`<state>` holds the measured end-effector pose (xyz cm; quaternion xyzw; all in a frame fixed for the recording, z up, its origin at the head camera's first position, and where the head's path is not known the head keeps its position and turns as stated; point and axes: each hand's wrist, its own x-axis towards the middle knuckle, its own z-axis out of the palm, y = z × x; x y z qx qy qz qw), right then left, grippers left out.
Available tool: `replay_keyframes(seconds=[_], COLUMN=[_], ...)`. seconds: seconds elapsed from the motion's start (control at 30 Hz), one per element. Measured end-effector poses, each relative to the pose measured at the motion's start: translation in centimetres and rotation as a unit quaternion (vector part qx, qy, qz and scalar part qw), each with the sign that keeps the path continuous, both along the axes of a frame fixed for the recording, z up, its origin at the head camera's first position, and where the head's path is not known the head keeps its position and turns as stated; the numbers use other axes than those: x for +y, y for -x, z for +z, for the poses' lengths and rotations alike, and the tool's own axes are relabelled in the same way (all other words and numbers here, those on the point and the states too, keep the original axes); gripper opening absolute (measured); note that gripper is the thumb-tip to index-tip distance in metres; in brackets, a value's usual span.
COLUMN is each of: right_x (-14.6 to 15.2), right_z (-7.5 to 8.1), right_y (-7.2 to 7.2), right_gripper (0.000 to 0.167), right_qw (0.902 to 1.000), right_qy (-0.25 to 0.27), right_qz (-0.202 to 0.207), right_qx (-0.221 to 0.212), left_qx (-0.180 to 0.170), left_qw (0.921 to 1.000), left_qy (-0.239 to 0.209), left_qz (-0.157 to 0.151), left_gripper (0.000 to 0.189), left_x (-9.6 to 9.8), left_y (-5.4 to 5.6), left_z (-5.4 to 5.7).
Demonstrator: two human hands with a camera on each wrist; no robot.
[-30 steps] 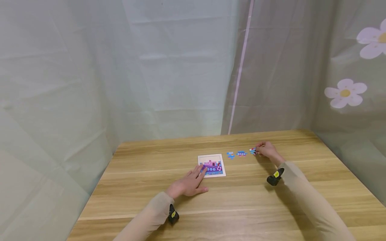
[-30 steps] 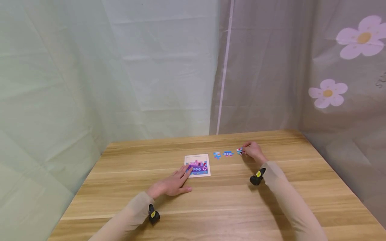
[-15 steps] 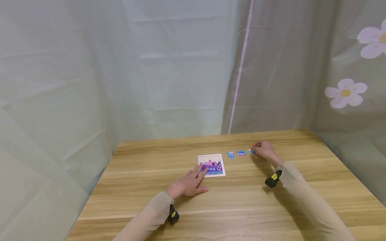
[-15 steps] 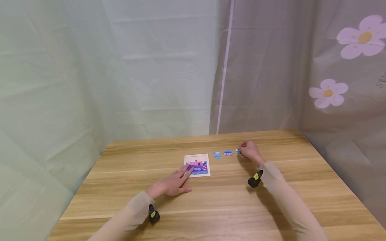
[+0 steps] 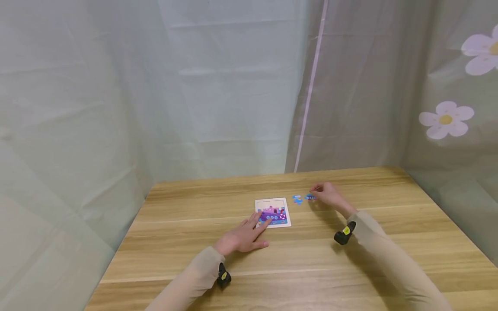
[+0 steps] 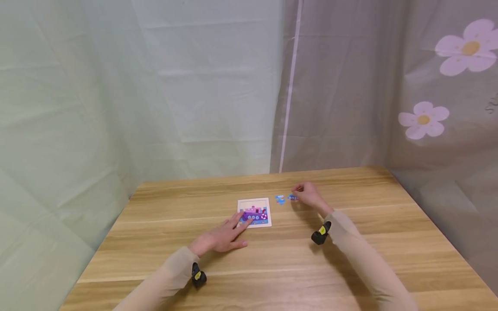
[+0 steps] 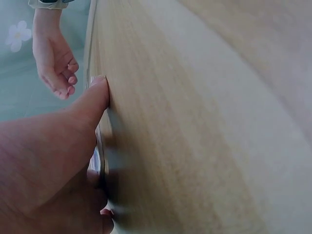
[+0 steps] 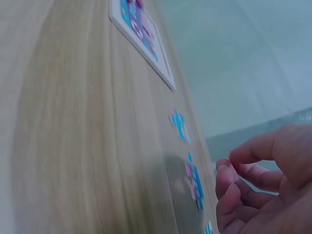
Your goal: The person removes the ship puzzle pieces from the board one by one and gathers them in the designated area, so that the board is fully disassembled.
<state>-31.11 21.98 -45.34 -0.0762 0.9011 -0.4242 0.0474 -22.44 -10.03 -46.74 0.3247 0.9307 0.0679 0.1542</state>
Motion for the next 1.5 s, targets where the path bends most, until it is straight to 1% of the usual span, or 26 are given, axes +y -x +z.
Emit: replay_keyframes(seconds=[0.23, 0.4, 0.6, 0.7, 0.8, 0.9, 1.07, 1.2, 1.33, 1.4, 1.5], right_x=[-2.0, -3.4, -4.8, -5.5, -6.2, -6.7, -7.2, -7.3, -7.4, -7.4, -7.5], right_z=[-0.1, 0.1, 0.0, 0.0, -0.2, -0.4, -0.5, -0.6, -0.8, -0.9, -1.0], right_y=[-0.1, -0.2, -0.3, -0.4, -0.6, -0.7, -0.9, -1.0, -0.9, -0.8, -0.7], right_gripper=[0.022, 0.021, 0.017, 0.018, 0.019, 0.018, 0.022, 0.022, 0.023, 0.024, 0.024], right_qw=[0.9988, 0.9957, 0.9886, 0.9838, 0.9808, 0.9814, 0.9825, 0.9834, 0.9837, 0.9836, 0.9832], right_qy=[0.008, 0.009, -0.04, -0.039, -0.028, -0.03, -0.037, -0.045, -0.046, -0.046, -0.053], right_qz=[0.049, 0.091, 0.145, 0.175, 0.193, 0.19, 0.181, 0.174, 0.172, 0.173, 0.174], right_qx=[-0.005, -0.016, 0.007, 0.006, -0.003, -0.004, -0.022, -0.027, -0.025, -0.022, -0.009], left_qx=[0.0, -0.005, -0.01, -0.012, -0.014, -0.017, -0.017, -0.004, 0.019, 0.027, 0.031], left_qw=[1.0, 1.0, 1.0, 0.9999, 0.9999, 0.9998, 0.9998, 0.9999, 0.9996, 0.9994, 0.9994], left_qy=[-0.003, -0.004, -0.001, 0.002, 0.004, 0.002, -0.003, -0.003, 0.012, 0.019, 0.014], left_qz=[-0.002, -0.002, -0.002, -0.003, -0.007, -0.01, -0.006, -0.009, -0.015, -0.012, -0.005], left_gripper=[0.073, 0.073, 0.073, 0.073, 0.074, 0.075, 0.075, 0.071, 0.063, 0.061, 0.061], left_x=[0.0, 0.1, 0.1, 0.1, 0.2, 0.2, 0.3, 0.4, 0.7, 0.9, 1.0], left_y=[0.1, 0.1, 0.3, 0.3, 0.4, 0.4, 0.4, 0.2, -0.1, -0.3, -0.4], left_z=[-0.1, -0.1, -0.2, -0.1, 0.0, 0.0, 0.0, 0.1, 0.1, 0.0, -0.1])
